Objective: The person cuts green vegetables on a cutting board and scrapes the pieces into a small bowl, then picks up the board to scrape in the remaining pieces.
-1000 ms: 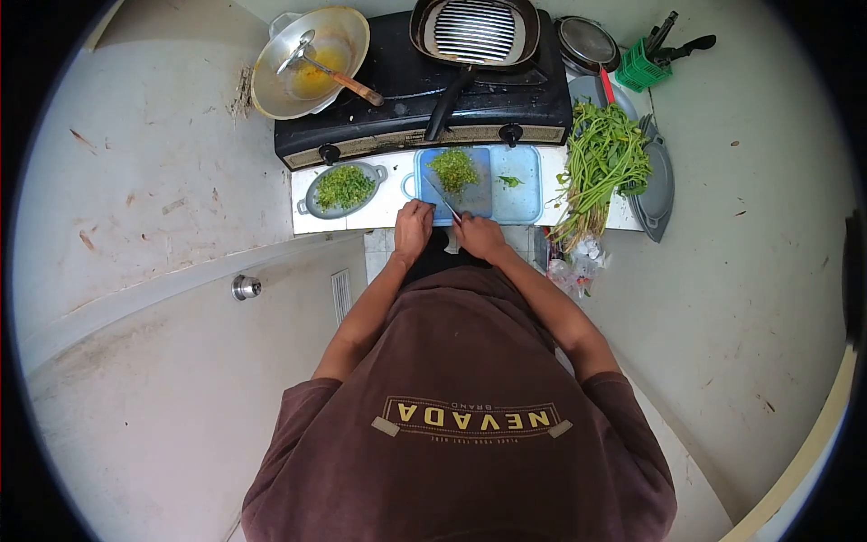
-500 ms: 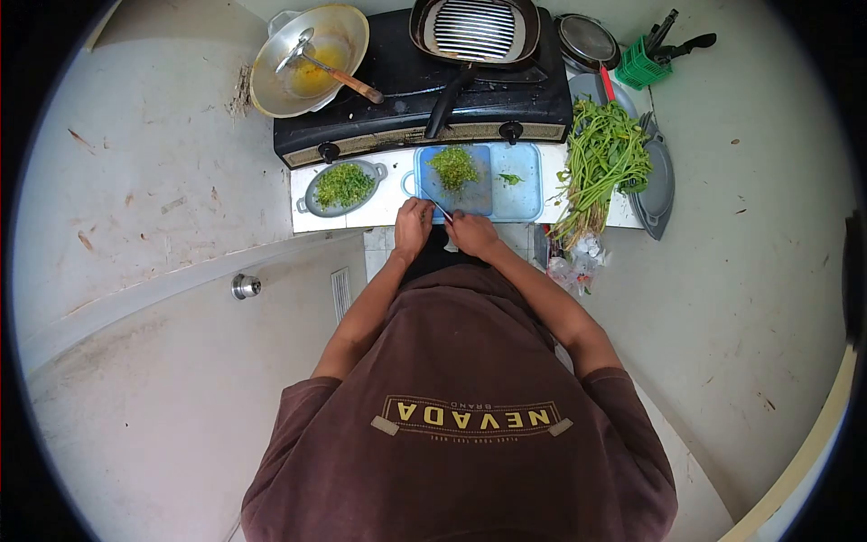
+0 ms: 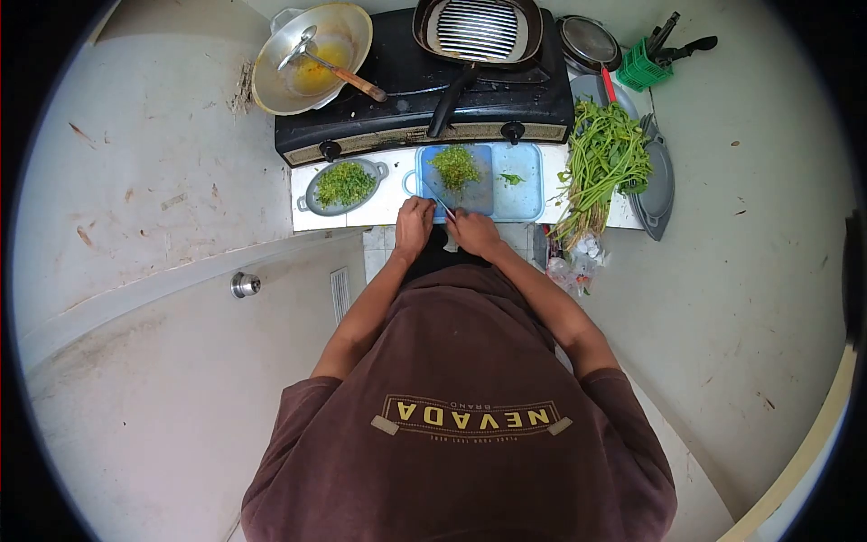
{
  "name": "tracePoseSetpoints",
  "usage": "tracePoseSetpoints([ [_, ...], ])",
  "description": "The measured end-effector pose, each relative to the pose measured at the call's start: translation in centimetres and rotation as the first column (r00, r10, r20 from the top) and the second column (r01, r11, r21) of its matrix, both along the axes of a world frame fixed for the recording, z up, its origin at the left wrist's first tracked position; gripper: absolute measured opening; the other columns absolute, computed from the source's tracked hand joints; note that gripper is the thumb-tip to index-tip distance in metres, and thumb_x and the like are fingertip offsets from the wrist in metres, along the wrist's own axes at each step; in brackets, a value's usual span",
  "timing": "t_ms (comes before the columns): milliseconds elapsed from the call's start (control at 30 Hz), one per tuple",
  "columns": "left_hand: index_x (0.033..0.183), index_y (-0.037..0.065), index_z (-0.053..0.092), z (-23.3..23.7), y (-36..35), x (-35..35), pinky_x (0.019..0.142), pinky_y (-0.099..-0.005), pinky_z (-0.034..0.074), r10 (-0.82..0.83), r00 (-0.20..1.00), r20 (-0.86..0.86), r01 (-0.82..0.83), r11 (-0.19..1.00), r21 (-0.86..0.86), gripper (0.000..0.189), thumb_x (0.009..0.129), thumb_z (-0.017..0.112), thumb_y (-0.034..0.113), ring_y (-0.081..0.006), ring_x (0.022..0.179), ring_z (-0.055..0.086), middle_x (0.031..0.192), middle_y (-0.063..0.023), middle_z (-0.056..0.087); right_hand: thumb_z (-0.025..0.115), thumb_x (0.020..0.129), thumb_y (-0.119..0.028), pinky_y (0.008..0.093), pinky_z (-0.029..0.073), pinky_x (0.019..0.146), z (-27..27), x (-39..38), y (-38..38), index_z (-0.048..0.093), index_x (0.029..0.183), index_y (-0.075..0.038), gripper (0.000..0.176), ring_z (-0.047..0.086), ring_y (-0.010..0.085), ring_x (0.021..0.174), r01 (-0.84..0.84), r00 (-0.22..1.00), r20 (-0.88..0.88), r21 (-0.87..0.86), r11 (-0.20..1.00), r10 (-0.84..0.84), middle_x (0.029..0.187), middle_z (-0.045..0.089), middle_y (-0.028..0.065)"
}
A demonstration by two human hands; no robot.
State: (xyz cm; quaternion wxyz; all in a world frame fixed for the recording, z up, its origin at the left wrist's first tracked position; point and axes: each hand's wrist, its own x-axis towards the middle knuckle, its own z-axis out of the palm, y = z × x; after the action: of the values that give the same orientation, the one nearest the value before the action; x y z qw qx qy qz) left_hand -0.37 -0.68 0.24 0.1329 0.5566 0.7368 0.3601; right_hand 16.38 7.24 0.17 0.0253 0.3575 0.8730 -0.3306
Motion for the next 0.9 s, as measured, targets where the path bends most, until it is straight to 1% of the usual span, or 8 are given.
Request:
tracePoseSetpoints([
  [133,0.093,-0.001,0.074,0.3,-0.1,0.1,0.079,-0.0452,0.053,0.015,1.0,0.026,-0.015,1.0,-0.004,0.006,0.087,0.071,-0.001,-0.0371,0.087,0.066,0.09,-0.017,0.068,0.05,0.105,-0.04,0.0556,0.058,0.071,0.0,0.3,-0.5,0.065,0.105,0.003,0.045,0.072,0.0448,0.076,-0.027,0.999,0.025,-0.012,1.0,0.027,0.079,0.072,0.0258],
  [200,0.092,-0.001,0.074,0.1,-0.2,-0.1,0.079,-0.045,0.053,0.002,1.0,0.004,-0.002,1.0,-0.009,0.006,0.087,0.071,-0.001,-0.0368,0.087,0.066,0.09,-0.0169,0.068,0.051,0.105,-0.039,0.0553,0.058,0.07,-0.3,0.4,-0.8,0.064,0.105,0.004,0.045,0.072,0.0446,0.075,-0.028,0.999,0.021,-0.005,1.0,0.028,0.078,0.072,0.0252],
  [400,0.094,-0.001,0.075,-0.2,-0.5,0.0,0.08,-0.0448,0.053,-0.003,1.0,0.006,0.003,1.0,-0.007,0.009,0.087,0.071,-0.001,-0.0361,0.089,0.066,0.09,-0.0167,0.068,0.053,0.104,-0.036,0.0539,0.058,0.07,-0.5,-0.4,-0.4,0.064,0.102,0.005,0.043,0.073,0.0427,0.076,-0.035,0.998,0.058,0.022,0.999,0.034,0.079,0.072,0.0246],
  [500,0.095,-0.001,0.075,-0.7,-0.7,-0.1,0.08,-0.0449,0.054,0.013,0.999,0.046,-0.013,1.0,-0.007,0.01,0.087,0.07,-0.002,-0.0361,0.089,0.067,0.089,-0.017,0.068,0.053,0.104,-0.036,0.0543,0.058,0.071,-0.3,0.1,-0.3,0.064,0.101,0.004,0.042,0.073,0.0428,0.076,-0.025,1.0,0.019,0.007,1.0,0.025,0.079,0.072,0.0249],
  [533,0.096,-0.001,0.075,-0.6,-0.6,-0.1,0.08,-0.045,0.054,0.017,0.998,0.064,-0.016,1.0,-0.01,0.01,0.087,0.07,-0.002,-0.0361,0.089,0.067,0.089,-0.0172,0.068,0.053,0.104,-0.036,0.0547,0.058,0.071,-0.4,0.0,-0.3,0.064,0.101,0.004,0.042,0.073,0.0432,0.076,-0.022,1.0,0.021,0.014,1.0,0.022,0.078,0.072,0.025],
  [733,0.095,0.0,0.075,-0.4,-0.1,-0.2,0.079,-0.0459,0.054,-0.059,0.998,0.014,0.06,0.998,-0.011,0.008,0.088,0.071,0.0,-0.0372,0.086,0.068,0.089,-0.0181,0.069,0.052,0.104,-0.037,0.0568,0.057,0.072,-0.8,-0.5,-0.3,0.064,0.103,0.003,0.042,0.072,0.0458,0.075,0.031,0.999,-0.025,0.002,1.0,-0.031,0.078,0.071,0.0265],
  [833,0.095,0.0,0.074,-0.4,0.0,-0.1,0.077,-0.0462,0.054,-0.04,0.999,0.01,0.041,0.999,-0.016,0.008,0.088,0.071,0.0,-0.0377,0.085,0.068,0.089,-0.0183,0.069,0.052,0.104,-0.037,0.0571,0.057,0.072,0.0,-0.5,-0.2,0.063,0.104,0.003,0.042,0.071,0.0471,0.076,0.037,0.999,-0.007,-0.018,0.999,-0.037,0.079,0.071,0.0275],
  [900,0.094,-0.001,0.074,-0.5,0.0,0.0,0.077,-0.0462,0.054,-0.005,0.998,0.065,0.007,0.999,-0.032,0.007,0.088,0.071,0.0,-0.0379,0.084,0.068,0.09,-0.0186,0.069,0.051,0.104,-0.037,0.0571,0.057,0.072,0.4,-0.3,-0.4,0.063,0.104,0.004,0.042,0.071,0.0478,0.076,0.03,1.0,0.006,-0.017,0.999,-0.03,0.079,0.071,0.0279],
])
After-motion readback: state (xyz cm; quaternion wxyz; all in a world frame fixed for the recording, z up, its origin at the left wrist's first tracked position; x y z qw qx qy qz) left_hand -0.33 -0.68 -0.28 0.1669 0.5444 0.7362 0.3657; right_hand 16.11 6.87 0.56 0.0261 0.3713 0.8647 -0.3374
